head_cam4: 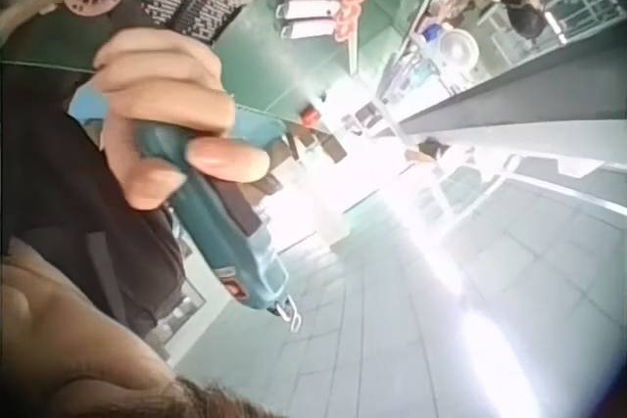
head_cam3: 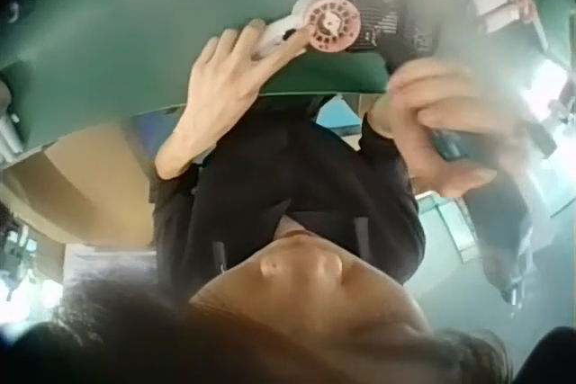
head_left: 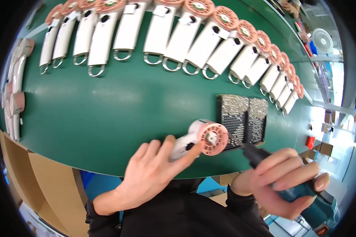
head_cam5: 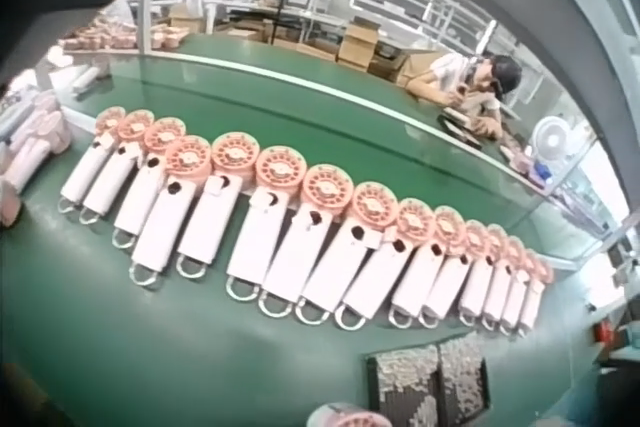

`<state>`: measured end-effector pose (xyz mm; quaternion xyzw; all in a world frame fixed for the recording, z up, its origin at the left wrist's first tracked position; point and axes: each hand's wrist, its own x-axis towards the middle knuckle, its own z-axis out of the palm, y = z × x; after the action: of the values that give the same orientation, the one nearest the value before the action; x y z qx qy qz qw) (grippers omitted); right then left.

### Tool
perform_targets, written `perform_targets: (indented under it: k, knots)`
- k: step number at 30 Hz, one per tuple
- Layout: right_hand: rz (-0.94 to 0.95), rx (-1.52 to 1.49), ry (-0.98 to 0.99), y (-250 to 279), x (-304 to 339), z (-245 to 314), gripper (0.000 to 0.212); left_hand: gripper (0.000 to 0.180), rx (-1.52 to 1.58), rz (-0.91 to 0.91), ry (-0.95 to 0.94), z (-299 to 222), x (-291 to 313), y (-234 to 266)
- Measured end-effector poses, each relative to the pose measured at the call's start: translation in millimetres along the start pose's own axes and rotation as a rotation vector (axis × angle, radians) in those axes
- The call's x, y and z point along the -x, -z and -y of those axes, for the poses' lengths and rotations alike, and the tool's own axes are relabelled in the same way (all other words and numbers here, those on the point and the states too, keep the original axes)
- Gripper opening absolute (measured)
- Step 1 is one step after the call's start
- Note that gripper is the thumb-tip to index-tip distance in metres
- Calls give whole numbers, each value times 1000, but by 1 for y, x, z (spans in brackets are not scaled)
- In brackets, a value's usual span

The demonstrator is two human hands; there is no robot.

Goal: The person assembles handheld fans by picking up screws from a tray and driving them into each fan casing using an electric screwdriver, then placing the fans along the assembly line.

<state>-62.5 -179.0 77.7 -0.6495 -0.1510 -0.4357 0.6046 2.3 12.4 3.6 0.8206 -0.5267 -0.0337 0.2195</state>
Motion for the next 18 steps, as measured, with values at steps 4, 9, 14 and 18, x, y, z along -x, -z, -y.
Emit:
perform_targets:
  k: [4,9,14,18]
  knots:
    - [-336,231,-43,49,15,5,17,58,42,-3,47,-1,-2,-4]
    - [-623,406,-181,77,34,-6,14,60,48,12,89,-6,-5,-9]
    - [-638,345,-208,84,38,-13,18,60,37,30,110,-15,-8,-7]
    - [-609,313,-231,89,41,-15,18,59,51,34,113,-18,-12,-10]
